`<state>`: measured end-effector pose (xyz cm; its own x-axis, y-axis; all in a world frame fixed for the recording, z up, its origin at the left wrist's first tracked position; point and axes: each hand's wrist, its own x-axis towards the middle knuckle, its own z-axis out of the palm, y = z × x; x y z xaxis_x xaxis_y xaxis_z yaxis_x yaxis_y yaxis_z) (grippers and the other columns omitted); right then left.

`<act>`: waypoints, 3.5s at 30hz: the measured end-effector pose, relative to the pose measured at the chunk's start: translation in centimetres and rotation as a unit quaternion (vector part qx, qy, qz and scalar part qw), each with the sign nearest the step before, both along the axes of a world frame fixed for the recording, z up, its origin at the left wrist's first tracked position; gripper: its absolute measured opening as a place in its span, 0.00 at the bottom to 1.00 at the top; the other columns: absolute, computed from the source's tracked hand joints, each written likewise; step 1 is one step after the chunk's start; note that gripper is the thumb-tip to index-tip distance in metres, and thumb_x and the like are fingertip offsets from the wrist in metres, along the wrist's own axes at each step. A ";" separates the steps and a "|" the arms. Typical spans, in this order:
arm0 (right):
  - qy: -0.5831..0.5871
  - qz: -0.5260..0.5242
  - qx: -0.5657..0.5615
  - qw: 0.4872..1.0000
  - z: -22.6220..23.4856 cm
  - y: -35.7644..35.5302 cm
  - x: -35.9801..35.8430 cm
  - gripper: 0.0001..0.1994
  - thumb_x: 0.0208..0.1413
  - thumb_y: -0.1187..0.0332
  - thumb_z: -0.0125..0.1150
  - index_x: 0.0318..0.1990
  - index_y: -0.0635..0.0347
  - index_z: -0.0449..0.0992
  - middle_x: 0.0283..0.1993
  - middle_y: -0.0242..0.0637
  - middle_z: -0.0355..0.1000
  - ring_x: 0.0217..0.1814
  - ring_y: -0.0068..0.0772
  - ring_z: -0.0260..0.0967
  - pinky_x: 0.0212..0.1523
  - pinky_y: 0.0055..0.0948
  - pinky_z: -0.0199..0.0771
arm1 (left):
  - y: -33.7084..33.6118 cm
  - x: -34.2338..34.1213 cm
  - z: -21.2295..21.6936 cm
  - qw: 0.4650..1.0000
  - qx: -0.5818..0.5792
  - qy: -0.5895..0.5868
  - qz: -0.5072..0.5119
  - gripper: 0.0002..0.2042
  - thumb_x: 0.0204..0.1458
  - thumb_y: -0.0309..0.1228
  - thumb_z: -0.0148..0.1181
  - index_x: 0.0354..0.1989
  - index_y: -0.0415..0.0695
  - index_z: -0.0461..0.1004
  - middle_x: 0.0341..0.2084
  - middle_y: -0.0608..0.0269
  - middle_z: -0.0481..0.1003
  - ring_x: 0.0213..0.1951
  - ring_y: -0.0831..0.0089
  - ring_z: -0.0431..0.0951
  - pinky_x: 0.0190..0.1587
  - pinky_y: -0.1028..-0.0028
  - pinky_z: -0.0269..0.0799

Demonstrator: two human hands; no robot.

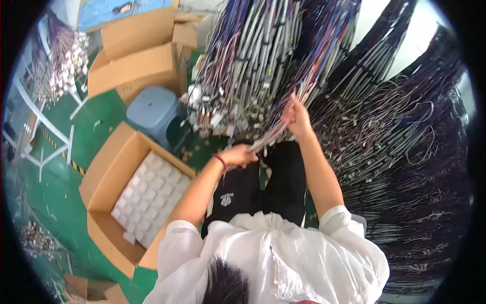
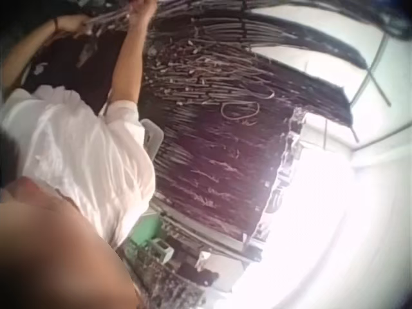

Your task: Organizing and sorting wire harnesses in a factory setting.

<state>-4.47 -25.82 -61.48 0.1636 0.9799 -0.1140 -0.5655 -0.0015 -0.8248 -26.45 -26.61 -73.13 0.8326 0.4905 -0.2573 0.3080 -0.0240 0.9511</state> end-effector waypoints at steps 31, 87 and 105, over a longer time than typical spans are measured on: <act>-0.329 0.048 -0.008 0.943 -7.5 -4.7 -4.8 0.11 0.55 0.63 0.60 0.38 0.62 0.73 0.35 0.28 0.70 0.36 0.17 0.65 0.39 0.24 0.69 | -2.2 3.9 -0.3 0.923 0.295 0.095 0.227 0.25 0.51 0.38 0.53 0.55 0.46 0.55 0.23 0.45 0.75 0.25 0.45 0.75 0.28 0.52 0.69; -0.002 0.099 0.003 0.995 -9.9 -6.1 -3.8 0.32 0.54 0.56 0.57 0.61 0.64 0.54 0.51 0.45 0.67 0.55 0.39 0.65 0.55 0.37 0.65 | -6.0 0.7 0.5 0.929 0.263 0.193 0.172 0.17 0.49 0.42 0.58 0.39 0.44 0.65 0.26 0.50 0.75 0.32 0.48 0.75 0.32 0.55 0.70; 0.200 0.114 -0.091 0.969 -14.3 -5.0 -7.0 0.08 0.64 0.64 0.44 0.40 0.58 0.67 0.16 0.22 0.47 0.17 0.16 0.44 0.24 0.20 0.50 | -7.3 -7.0 0.3 0.895 0.270 -0.056 0.351 0.22 0.40 0.31 0.65 0.45 0.40 0.67 0.43 0.52 0.68 0.48 0.55 0.68 0.50 0.63 0.64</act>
<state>-11.47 -30.82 -75.81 -0.1481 0.9430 -0.2981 -0.8077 -0.2892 -0.5137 -33.40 -33.93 -72.85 0.2755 0.9305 0.2415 0.3307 -0.3276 0.8851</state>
